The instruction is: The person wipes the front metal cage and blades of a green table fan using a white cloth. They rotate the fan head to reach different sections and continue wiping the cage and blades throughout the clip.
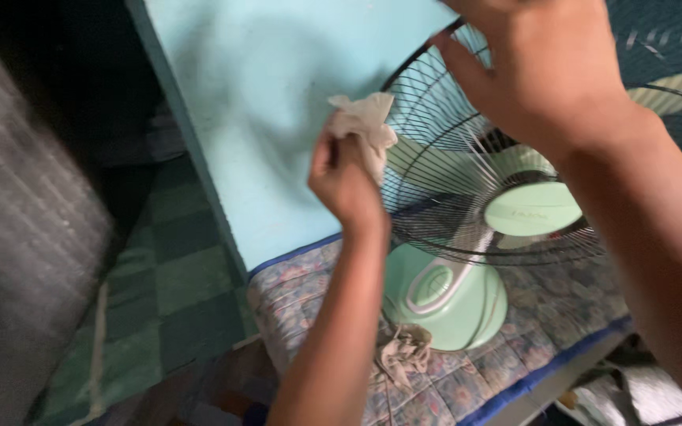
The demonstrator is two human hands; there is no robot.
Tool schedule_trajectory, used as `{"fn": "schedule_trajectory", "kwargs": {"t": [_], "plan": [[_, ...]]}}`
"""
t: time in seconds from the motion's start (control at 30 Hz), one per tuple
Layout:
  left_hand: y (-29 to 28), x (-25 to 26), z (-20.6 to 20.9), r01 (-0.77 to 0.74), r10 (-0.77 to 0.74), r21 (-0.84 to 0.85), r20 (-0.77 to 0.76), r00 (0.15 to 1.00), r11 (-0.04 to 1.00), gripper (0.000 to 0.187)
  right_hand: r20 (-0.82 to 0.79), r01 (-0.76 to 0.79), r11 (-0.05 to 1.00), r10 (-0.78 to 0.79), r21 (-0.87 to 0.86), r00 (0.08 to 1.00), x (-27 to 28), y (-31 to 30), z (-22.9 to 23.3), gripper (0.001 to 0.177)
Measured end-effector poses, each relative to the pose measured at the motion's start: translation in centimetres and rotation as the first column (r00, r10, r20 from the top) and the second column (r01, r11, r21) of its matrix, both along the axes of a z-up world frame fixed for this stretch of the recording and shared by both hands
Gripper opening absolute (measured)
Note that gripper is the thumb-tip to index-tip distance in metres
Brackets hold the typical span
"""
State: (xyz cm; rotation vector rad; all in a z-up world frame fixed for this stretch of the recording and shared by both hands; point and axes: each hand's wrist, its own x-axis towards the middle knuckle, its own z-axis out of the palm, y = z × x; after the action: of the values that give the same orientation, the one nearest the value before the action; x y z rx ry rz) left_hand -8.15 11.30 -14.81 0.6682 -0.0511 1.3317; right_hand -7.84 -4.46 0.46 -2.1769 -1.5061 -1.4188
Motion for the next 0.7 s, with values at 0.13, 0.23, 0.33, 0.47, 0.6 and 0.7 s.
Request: {"fn": "schedule_trajectory", "kwargs": {"t": [0.13,0.23,0.33,0.47,0.6,0.7], "plan": [[-1.6,1.4,-1.8,-0.146,0.158,0.113,-0.109,0.981,0.983,0.024,0.668,0.13,0.989,-0.048,-0.073,0.743,0.9,3.8,-1.8,0.035],[-1.2,2.0,-2.6,-0.23,0.245,0.186,-0.062,0.967,0.955,0.024,0.583,0.219,0.952,-0.056,-0.212,0.811,1.8,5.8,-2.8,0.028],[-0.1,2.1,-4.4,-0.33,0.38,0.234,-0.217,0.899,0.915,0.028,0.515,0.213,0.95,-0.067,-0.23,0.855,3.1,6.1,-2.9,0.03],[0.6,3.3,-7.2,-0.287,0.336,0.223,-0.227,0.914,0.932,0.03,0.488,0.207,0.963,-0.098,-0.175,0.867,4.0,6.5,-2.8,0.034],[0.7,5.2,-9.9,-0.289,0.365,0.283,-0.274,0.89,0.915,0.031,0.485,0.205,0.971,-0.121,-0.124,0.866,4.1,7.0,-3.1,0.033],[2.5,5.2,-11.4,0.139,-0.093,0.122,-0.323,0.942,0.983,0.032,0.524,0.138,0.987,-0.072,-0.088,0.849,3.7,6.5,-3.1,0.028]]}}
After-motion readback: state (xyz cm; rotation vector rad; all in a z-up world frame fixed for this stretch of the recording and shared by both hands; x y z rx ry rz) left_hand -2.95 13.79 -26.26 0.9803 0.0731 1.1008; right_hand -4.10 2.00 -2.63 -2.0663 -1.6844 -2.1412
